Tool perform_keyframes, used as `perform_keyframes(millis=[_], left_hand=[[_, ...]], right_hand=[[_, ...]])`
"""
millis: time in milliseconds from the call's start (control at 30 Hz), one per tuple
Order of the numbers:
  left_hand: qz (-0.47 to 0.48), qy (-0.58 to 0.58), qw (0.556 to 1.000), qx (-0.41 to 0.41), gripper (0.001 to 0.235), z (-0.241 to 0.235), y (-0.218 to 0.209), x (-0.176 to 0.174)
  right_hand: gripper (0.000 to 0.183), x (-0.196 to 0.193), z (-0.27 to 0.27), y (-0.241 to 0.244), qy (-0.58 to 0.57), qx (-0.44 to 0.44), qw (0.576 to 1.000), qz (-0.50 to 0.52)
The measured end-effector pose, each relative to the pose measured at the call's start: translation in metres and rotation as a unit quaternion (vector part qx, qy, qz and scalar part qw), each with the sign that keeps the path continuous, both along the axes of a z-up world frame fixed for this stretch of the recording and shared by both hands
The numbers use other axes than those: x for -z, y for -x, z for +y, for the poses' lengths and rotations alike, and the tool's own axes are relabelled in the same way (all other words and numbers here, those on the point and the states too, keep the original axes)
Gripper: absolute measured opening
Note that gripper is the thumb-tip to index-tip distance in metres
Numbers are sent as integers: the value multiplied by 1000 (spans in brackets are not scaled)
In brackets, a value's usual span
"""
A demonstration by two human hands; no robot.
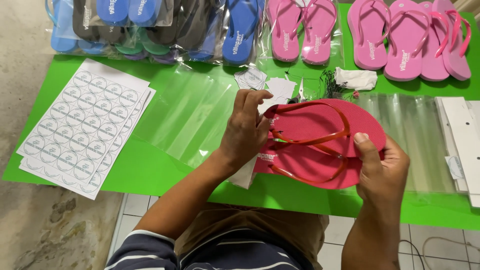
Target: Packaging flip-flops into plastic bags and attaching labels and tags.
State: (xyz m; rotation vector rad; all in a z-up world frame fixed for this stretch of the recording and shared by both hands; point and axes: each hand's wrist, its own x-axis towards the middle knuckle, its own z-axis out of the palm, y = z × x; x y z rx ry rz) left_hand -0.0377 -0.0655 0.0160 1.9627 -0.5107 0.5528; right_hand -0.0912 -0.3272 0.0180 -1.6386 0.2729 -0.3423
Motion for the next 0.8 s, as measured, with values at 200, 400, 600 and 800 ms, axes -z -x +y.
perform_keyframes(millis=[200, 400, 600, 800], left_hand=[[-48, -48, 996, -66, 52, -14, 2, 21], [-56, -173, 976, -122, 50, -4, 36, 17], [37, -306, 942, -132, 48, 23, 91, 11], [-63, -286, 947, -134, 30, 23, 99, 0]], right_hand=[[13, 27, 29, 3, -118, -101, 988, 3], [28, 21, 24, 12, -157, -208, 960, 100], [57, 25, 32, 18, -234, -208, 929, 195], [65, 27, 60, 31, -257, -234, 914, 209]])
